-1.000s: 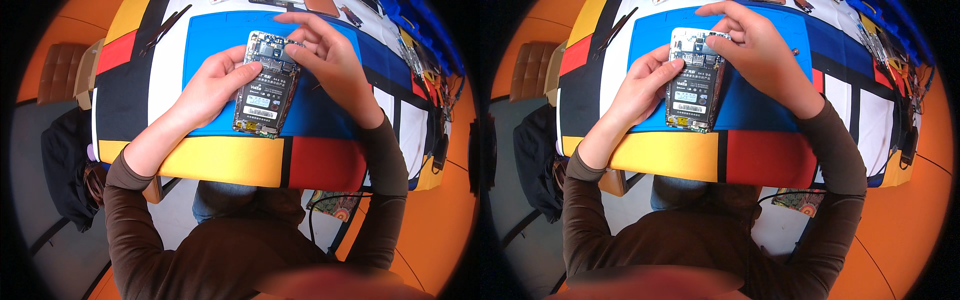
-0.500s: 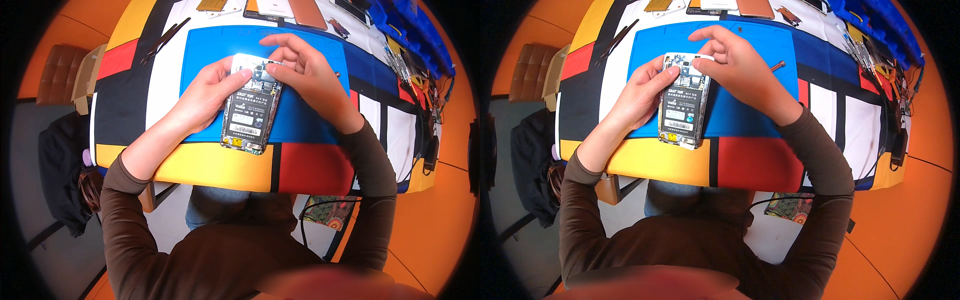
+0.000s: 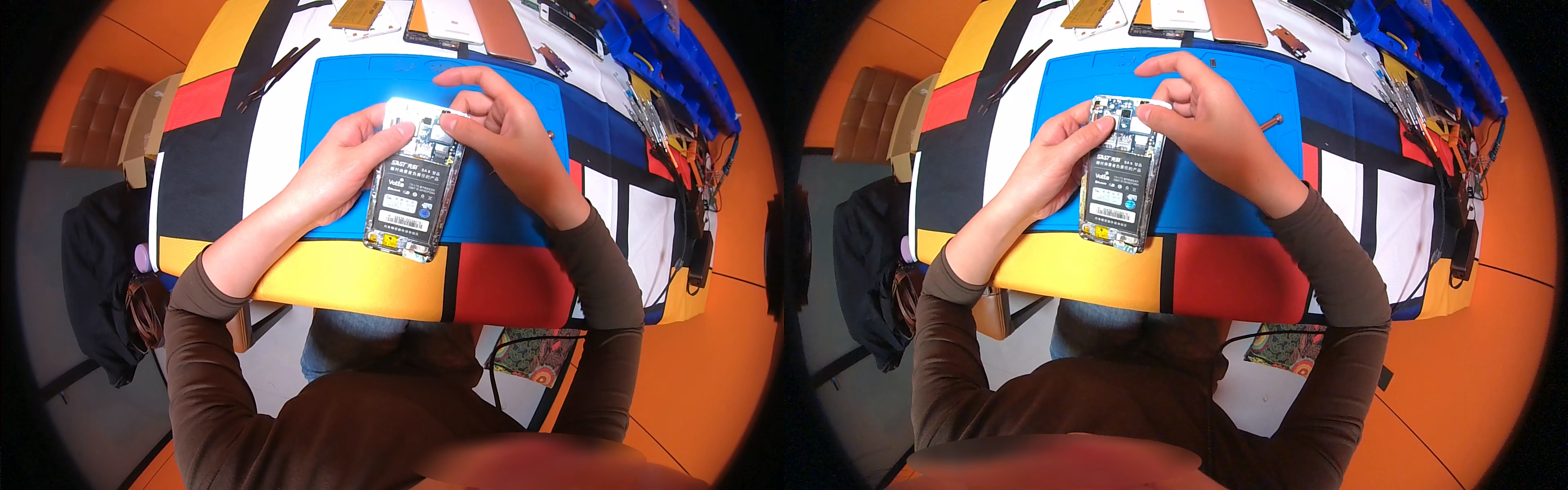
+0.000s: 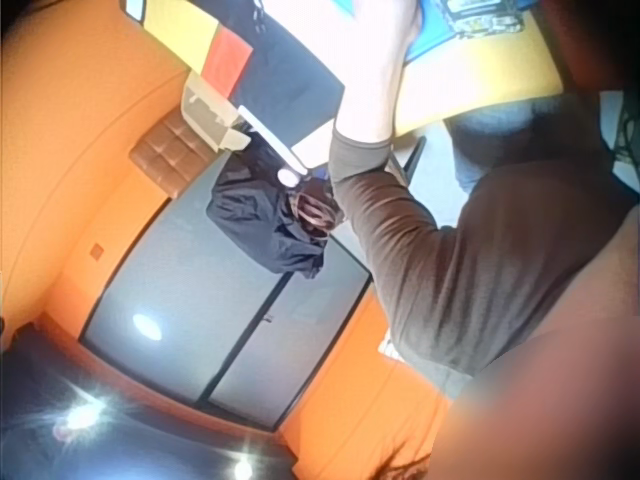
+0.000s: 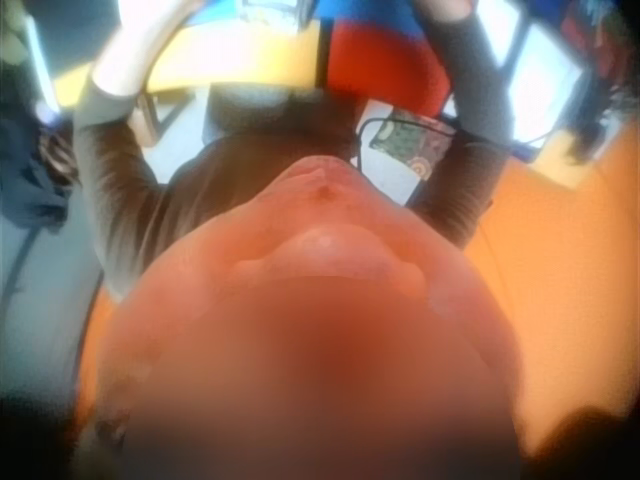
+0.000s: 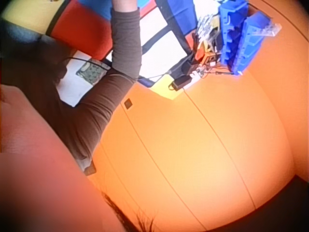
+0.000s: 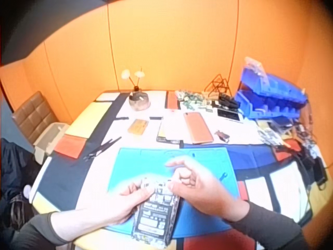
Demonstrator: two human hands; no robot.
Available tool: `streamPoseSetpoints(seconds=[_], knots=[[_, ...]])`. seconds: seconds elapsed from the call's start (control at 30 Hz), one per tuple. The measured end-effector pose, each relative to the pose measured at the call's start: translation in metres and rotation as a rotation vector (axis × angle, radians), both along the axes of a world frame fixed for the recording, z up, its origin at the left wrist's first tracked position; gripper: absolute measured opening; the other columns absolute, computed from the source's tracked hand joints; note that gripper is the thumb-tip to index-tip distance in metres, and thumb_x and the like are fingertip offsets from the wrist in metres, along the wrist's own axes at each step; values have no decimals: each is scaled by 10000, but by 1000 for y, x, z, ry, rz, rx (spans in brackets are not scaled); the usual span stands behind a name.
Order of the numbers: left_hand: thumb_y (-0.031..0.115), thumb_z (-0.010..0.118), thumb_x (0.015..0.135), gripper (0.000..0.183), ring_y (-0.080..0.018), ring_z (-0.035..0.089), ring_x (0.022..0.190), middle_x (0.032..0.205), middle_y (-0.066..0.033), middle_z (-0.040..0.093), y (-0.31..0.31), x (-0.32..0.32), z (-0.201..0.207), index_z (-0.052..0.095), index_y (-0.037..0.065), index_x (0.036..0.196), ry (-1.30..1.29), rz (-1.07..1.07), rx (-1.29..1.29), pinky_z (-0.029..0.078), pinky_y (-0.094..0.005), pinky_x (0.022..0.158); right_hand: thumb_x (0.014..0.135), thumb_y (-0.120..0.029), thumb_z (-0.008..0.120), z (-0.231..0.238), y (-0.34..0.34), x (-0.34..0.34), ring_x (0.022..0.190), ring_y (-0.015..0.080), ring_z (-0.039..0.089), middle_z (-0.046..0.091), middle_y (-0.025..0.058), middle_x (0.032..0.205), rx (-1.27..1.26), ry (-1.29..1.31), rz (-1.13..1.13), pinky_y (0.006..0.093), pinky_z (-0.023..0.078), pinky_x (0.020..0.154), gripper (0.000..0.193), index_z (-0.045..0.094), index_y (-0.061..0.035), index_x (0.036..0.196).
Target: The person uses a screwdriver to remove screws from a smartphone motherboard, then detaches a small component. They place the motherboard aside and pick up a disassembled phone, separating the back cover from the main body.
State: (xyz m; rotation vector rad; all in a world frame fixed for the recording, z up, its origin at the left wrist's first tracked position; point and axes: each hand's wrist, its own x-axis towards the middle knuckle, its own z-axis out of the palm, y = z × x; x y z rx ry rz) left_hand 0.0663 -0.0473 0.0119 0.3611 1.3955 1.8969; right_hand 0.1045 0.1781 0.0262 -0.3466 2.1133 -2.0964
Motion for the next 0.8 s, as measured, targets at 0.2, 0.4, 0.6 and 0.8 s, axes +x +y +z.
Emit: streamPoseSetpoints(seconds=[0.2, 0.4, 0.6, 0.8], knots=[[250, 561, 1084, 393, -125, 728, 1002, 1169, -115, 716, 1, -1, -2, 521, -27, 1359, 5, 14, 10, 607, -273, 852, 1011, -80, 626, 1, -1, 1, 872, 59, 652, 626, -4, 869, -9, -1, -24, 188, 503, 804, 372, 523, -16, 1363], [248, 563, 1083, 385, -131, 729, 1019, 1167, -115, 721, -1, -2, -5, 523, -20, 1357, 26, 17, 12, 604, -269, 863, 1002, -61, 639, -1, -4, 0, 861, 44, 651, 664, 4, 907, -27, -17, -35, 184, 461, 690, 349, 510, -31, 1325], [247, 563, 1084, 369, -130, 733, 1016, 1162, -110, 724, -2, -3, -6, 531, -12, 1345, 41, 13, 4, 605, -269, 862, 1023, -112, 623, -1, -2, 1, 870, 55, 643, 623, -6, 877, -10, -28, -22, 197, 502, 807, 372, 515, -16, 1366], [245, 562, 1085, 359, -125, 732, 1006, 1147, -106, 724, -1, -3, -7, 536, -2, 1344, 52, 17, 20, 604, -272, 861, 1023, -121, 635, -2, -5, 2, 894, 58, 648, 634, -3, 905, -6, -48, -34, 199, 505, 817, 377, 515, -21, 1365]])
